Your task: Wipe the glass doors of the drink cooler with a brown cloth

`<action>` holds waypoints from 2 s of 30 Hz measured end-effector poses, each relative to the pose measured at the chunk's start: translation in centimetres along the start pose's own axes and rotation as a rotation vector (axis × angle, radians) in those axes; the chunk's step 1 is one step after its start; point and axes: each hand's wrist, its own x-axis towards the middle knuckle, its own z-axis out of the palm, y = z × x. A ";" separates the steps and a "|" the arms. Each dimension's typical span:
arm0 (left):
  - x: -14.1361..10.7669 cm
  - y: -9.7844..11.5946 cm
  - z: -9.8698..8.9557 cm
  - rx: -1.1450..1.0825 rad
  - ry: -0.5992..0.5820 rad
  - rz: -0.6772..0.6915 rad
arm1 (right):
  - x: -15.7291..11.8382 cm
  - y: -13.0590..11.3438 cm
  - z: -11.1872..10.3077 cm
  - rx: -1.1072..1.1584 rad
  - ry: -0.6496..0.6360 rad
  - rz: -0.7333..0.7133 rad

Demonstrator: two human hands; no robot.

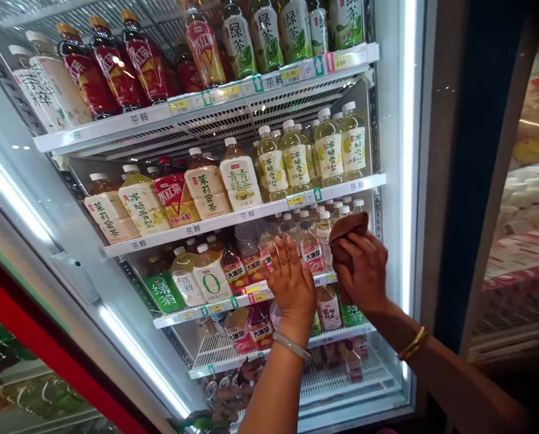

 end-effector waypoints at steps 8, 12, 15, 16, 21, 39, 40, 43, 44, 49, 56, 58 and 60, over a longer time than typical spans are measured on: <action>-0.5 1.2 0.8 0.013 0.032 -0.031 | 1.0 0.6 0.1 0.099 -0.133 -0.215; -1.1 0.7 1.2 -0.008 0.016 0.011 | -1.4 0.0 -0.4 0.020 -0.029 0.011; -1.4 0.5 1.5 -0.011 0.018 -0.003 | -2.5 -2.2 0.5 0.020 -0.030 0.065; -1.4 0.4 1.5 -0.010 0.016 -0.006 | -2.1 -2.5 0.8 0.040 -0.053 0.019; -1.5 0.5 1.3 0.009 0.010 0.037 | 2.1 0.7 0.5 0.052 -0.117 -0.264; -2.0 0.1 1.7 0.003 0.023 0.326 | -3.4 0.7 -0.9 -0.020 0.011 0.035; -1.9 0.1 1.6 0.000 0.019 0.351 | -3.6 0.1 -0.7 0.005 -0.006 0.007; -1.9 0.2 1.6 -0.025 0.013 0.348 | -2.4 -0.1 -0.2 0.079 -0.076 -0.161; -1.9 0.3 1.5 -0.024 0.002 0.338 | -1.7 0.4 -0.2 0.076 -0.092 -0.198; -1.9 0.3 1.5 0.010 -0.052 0.357 | -1.6 3.1 -1.2 -0.040 -0.030 0.014; -2.3 0.8 1.9 0.032 0.012 0.335 | -2.8 1.2 -0.8 0.081 -0.109 -0.236; -3.1 1.9 2.3 0.041 0.034 0.257 | -1.2 2.4 -1.3 0.059 -0.153 -0.290; -4.1 3.1 2.8 0.047 0.053 0.187 | -0.5 3.9 -2.0 0.002 -0.168 -0.232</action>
